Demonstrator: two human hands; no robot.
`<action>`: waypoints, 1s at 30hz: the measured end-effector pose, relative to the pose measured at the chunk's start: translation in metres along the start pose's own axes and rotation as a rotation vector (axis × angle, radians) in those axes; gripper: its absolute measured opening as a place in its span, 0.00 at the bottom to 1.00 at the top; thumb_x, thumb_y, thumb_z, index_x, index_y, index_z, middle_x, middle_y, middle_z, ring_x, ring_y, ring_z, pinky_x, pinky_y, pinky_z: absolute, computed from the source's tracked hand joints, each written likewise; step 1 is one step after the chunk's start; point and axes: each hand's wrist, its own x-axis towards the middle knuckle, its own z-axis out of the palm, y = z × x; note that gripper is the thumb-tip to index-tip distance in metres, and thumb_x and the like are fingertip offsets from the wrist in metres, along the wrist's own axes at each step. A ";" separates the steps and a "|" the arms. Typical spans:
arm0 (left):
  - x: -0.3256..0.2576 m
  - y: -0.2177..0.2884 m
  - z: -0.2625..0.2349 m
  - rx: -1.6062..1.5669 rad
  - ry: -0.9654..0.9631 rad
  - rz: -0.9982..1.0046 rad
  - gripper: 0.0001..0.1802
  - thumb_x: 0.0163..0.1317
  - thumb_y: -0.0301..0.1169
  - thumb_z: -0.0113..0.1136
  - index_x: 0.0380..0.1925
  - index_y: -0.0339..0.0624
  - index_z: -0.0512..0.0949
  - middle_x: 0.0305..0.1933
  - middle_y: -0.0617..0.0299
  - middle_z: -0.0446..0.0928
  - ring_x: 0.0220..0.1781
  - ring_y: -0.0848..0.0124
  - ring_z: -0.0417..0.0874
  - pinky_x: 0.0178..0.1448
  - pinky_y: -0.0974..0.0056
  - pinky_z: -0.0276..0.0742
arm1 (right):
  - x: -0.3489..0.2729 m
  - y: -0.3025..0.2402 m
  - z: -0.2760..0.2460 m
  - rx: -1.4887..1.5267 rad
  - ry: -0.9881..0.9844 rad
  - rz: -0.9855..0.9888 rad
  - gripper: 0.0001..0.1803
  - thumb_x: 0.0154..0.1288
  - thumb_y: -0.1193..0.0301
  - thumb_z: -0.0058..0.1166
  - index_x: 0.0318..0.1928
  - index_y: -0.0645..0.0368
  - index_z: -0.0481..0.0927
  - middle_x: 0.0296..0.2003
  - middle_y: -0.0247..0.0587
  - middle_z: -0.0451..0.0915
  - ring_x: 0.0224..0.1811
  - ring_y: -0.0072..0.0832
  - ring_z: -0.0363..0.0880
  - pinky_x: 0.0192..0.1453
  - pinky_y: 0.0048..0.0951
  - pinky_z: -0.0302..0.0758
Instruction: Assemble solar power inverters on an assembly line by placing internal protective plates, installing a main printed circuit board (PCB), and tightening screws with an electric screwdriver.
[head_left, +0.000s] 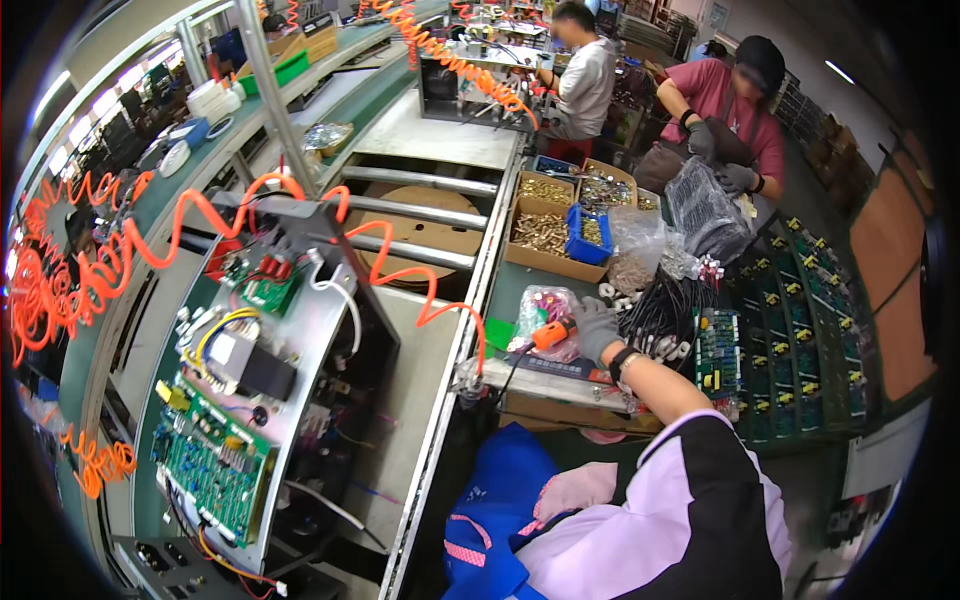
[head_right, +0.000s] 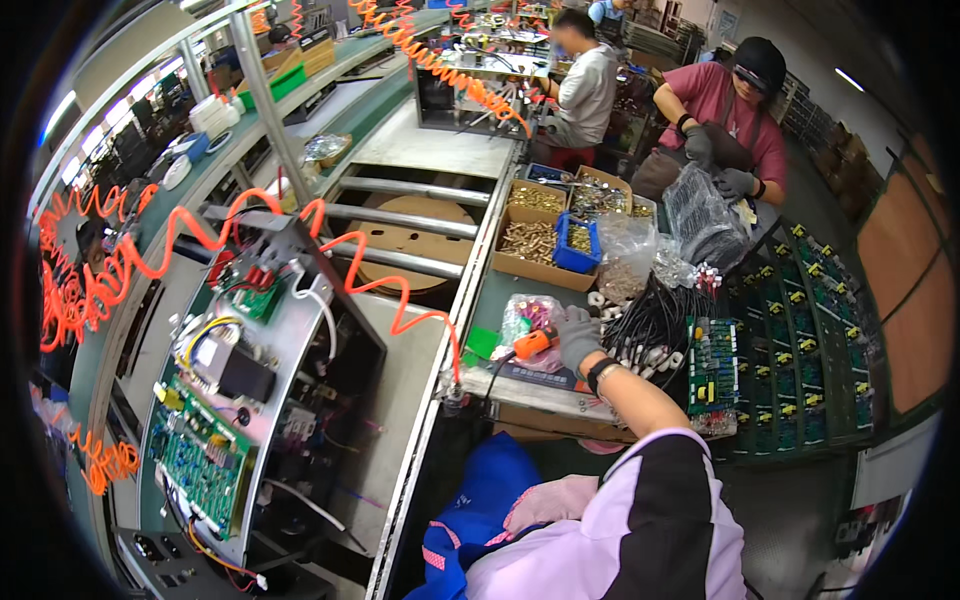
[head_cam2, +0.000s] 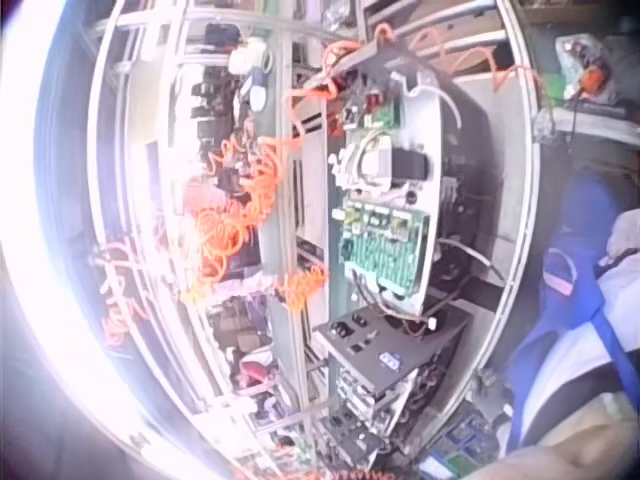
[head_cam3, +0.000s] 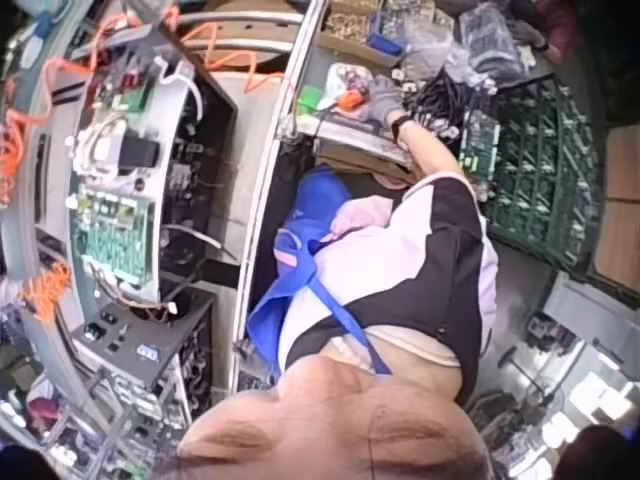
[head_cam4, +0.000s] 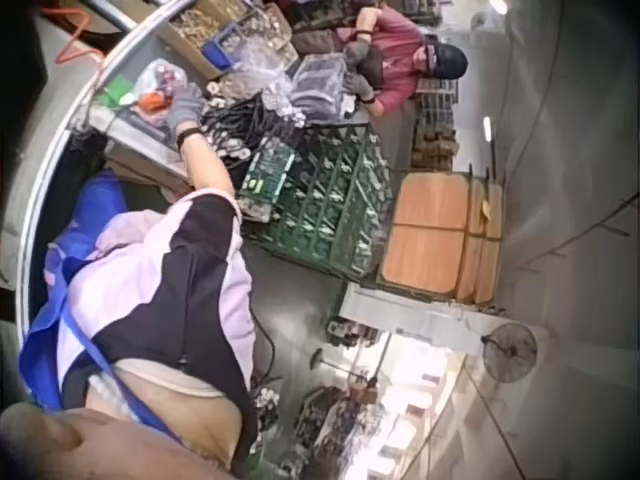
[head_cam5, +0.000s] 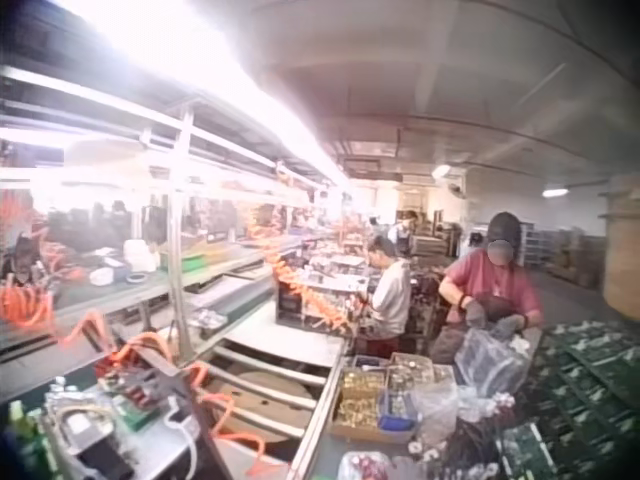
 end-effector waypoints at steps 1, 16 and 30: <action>-0.003 -0.006 0.007 -0.035 -0.020 -0.047 0.19 0.65 0.31 0.54 0.55 0.40 0.70 0.46 0.56 0.76 0.40 0.69 0.74 0.43 0.66 0.73 | 0.014 0.008 0.006 -0.029 -0.146 -0.039 0.28 0.51 0.67 0.58 0.57 0.47 0.72 0.50 0.43 0.72 0.55 0.37 0.71 0.52 0.42 0.66; -0.005 -0.043 0.092 -0.184 -0.351 -0.435 0.17 0.66 0.35 0.58 0.52 0.43 0.71 0.37 0.69 0.70 0.33 0.80 0.67 0.32 0.77 0.69 | 0.027 0.072 -0.010 0.366 -0.023 -0.494 0.16 0.42 0.70 0.63 0.37 0.45 0.80 0.40 0.38 0.74 0.49 0.37 0.72 0.54 0.39 0.62; 0.015 -0.041 0.222 0.104 -0.542 -0.563 0.15 0.64 0.30 0.57 0.47 0.33 0.71 0.36 0.59 0.74 0.33 0.74 0.75 0.32 0.75 0.72 | -0.047 0.060 -0.171 1.403 0.724 -0.099 0.21 0.56 0.65 0.64 0.45 0.60 0.70 0.42 0.44 0.77 0.44 0.33 0.78 0.50 0.35 0.77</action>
